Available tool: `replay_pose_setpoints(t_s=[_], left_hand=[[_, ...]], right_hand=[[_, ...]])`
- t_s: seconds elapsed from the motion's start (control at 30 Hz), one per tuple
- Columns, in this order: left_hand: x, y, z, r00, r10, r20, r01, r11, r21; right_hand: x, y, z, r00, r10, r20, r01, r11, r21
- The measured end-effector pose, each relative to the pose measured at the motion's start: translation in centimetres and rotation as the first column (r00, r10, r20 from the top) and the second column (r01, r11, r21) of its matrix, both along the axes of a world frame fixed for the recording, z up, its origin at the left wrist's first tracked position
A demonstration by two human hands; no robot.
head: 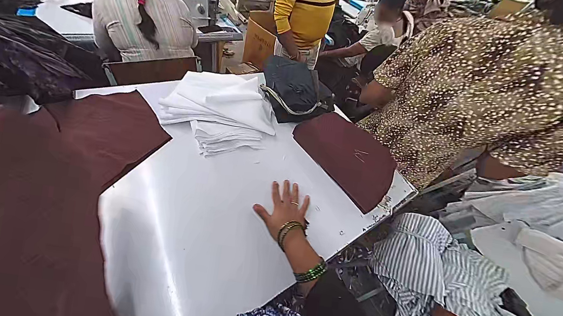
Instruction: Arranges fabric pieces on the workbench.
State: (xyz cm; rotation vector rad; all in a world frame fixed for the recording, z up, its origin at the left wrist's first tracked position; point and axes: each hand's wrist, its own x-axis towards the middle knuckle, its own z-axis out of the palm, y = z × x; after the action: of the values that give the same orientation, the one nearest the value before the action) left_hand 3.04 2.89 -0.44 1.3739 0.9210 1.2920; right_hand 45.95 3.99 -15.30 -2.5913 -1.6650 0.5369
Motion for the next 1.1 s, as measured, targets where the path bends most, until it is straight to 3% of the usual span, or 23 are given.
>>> replay_pose_setpoints(t_s=[0.13, 0.2, 0.27, 0.33, 0.4, 0.47, 0.57, 0.73, 0.83, 1.0, 1.1], left_hand=[[4.0, 0.5, 2.2, 0.972, -0.146, -0.185, 0.152, 0.988, 0.016], [4.0, 1.1, 2.7, 0.949, -0.204, -0.240, 0.192, 0.979, -0.074], [1.9, 3.2, 0.7, 0.884, -0.327, -0.334, 0.273, 0.941, -0.200], [-0.4, 5.1, -2.4, 0.717, -0.321, -0.619, 0.151, 0.938, -0.312], [-1.0, 5.9, -6.0, 0.423, -0.224, -0.878, -0.071, 0.958, -0.278], [0.7, 5.1, -8.6, 0.315, -0.191, -0.930, -0.087, 0.970, -0.228], [6.7, 2.0, -10.8, 0.294, -0.197, -0.935, 0.033, 0.980, -0.196], [16.1, -0.2, -13.4, 0.290, -0.162, -0.943, 0.014, 0.986, -0.165], [18.1, 0.0, -13.5, 0.222, -0.177, -0.959, 0.009, 0.984, -0.179], [17.9, -0.3, -11.9, 0.218, -0.160, -0.963, 0.020, 0.987, -0.159], [19.2, -0.8, -11.7, 0.231, -0.148, -0.962, -0.020, 0.987, -0.157]], right_hand=[[6.4, -7.1, -1.5, 0.981, -0.183, 0.066, 0.172, 0.974, 0.146], [9.4, -10.0, -2.1, 0.965, -0.251, 0.072, 0.230, 0.948, 0.218], [11.2, -12.0, -1.5, 0.948, -0.309, 0.079, 0.286, 0.933, 0.219], [11.5, -12.7, -0.7, 0.947, -0.315, 0.069, 0.292, 0.929, 0.227], [10.5, -12.1, 0.1, 0.976, -0.213, 0.045, 0.191, 0.937, 0.293], [8.7, -10.3, 0.8, 0.999, -0.034, -0.001, 0.031, 0.929, 0.369], [4.3, -6.3, 2.2, 0.953, 0.246, -0.176, -0.155, 0.896, 0.416], [-1.8, 1.2, 0.8, 0.684, 0.622, -0.382, -0.301, 0.717, 0.628], [-3.9, 4.3, -0.7, 0.559, 0.650, -0.516, -0.268, 0.730, 0.629], [-4.7, 6.4, -2.2, 0.524, 0.726, -0.444, -0.385, 0.668, 0.637], [-4.1, 6.5, -2.1, 0.526, 0.724, -0.446, -0.418, 0.677, 0.606]])
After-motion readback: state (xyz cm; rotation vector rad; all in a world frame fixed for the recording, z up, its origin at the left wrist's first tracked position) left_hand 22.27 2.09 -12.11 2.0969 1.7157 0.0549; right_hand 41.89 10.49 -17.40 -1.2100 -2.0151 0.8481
